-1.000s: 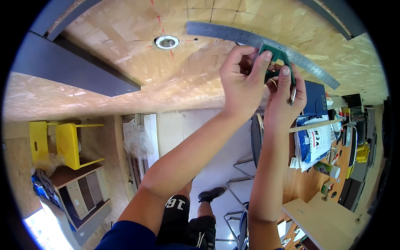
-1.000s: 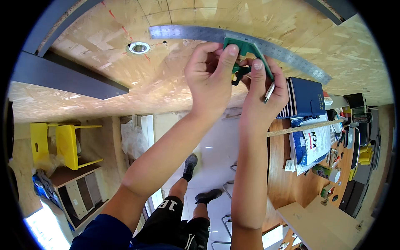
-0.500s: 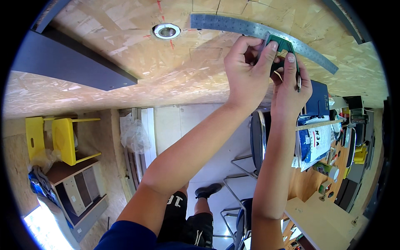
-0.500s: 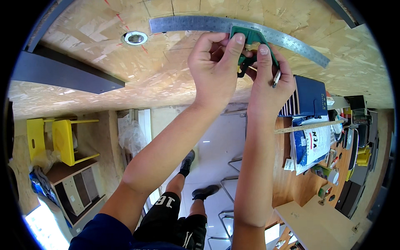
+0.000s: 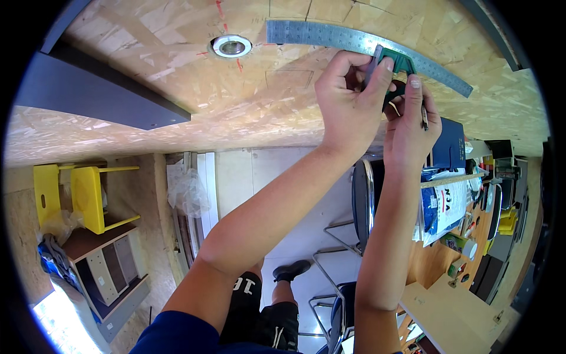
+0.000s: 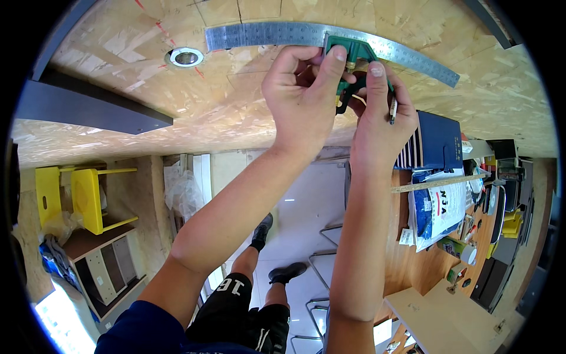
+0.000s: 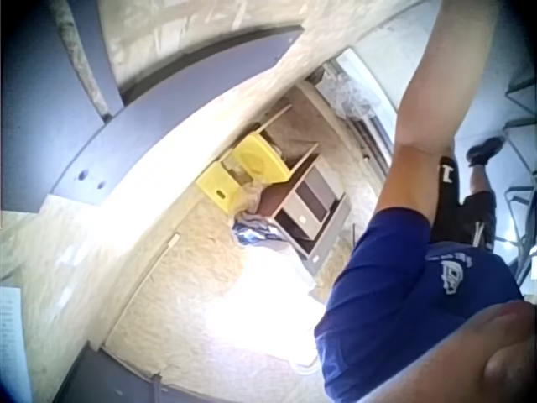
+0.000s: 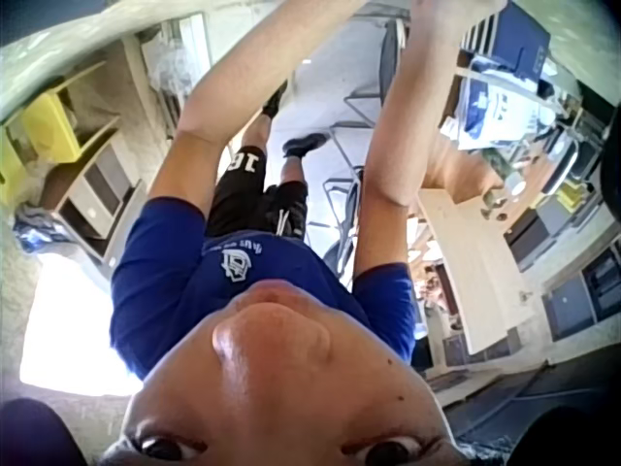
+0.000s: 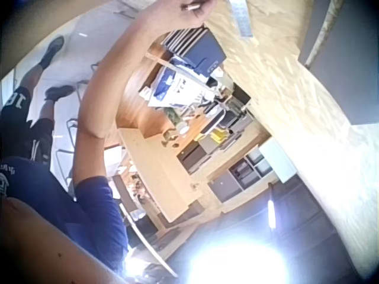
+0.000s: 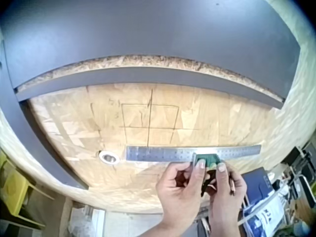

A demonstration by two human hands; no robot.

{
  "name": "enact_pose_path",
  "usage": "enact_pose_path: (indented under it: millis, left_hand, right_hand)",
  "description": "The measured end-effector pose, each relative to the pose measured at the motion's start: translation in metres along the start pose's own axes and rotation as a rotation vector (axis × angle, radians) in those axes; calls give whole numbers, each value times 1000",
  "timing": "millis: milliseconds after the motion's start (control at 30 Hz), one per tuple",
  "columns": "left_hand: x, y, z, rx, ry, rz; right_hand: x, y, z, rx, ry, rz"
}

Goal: The person uses a ruler and a combination square to measure and mark lines on a large wooden board and a smaller grey panel. They repeatedly align the tools and draw lines with a pencil, occasionally referencing a paper document on the table.

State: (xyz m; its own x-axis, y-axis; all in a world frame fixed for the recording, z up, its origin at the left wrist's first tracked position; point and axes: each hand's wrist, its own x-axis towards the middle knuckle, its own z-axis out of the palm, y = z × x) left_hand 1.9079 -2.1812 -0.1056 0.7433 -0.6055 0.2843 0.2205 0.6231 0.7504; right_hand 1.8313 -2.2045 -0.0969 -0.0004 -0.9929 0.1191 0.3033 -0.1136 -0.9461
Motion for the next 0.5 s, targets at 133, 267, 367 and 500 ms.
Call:
enact_pose_path:
  millis: [133,267,367,500]
  left_hand:
    - [1,-4,0,-4,4,9]
    - [2,-7,0,4,1,25]
    - [4,-5,-1,5,9,29]
    - [3,-6,-1,19,9,31]
  right_hand:
    - [2,-1,0,17,-16,0]
    - [4,2,-2,28,-14,1]
    - [2,1,4,47,-17,1]
    - [5,3,-2,26,-24,12]
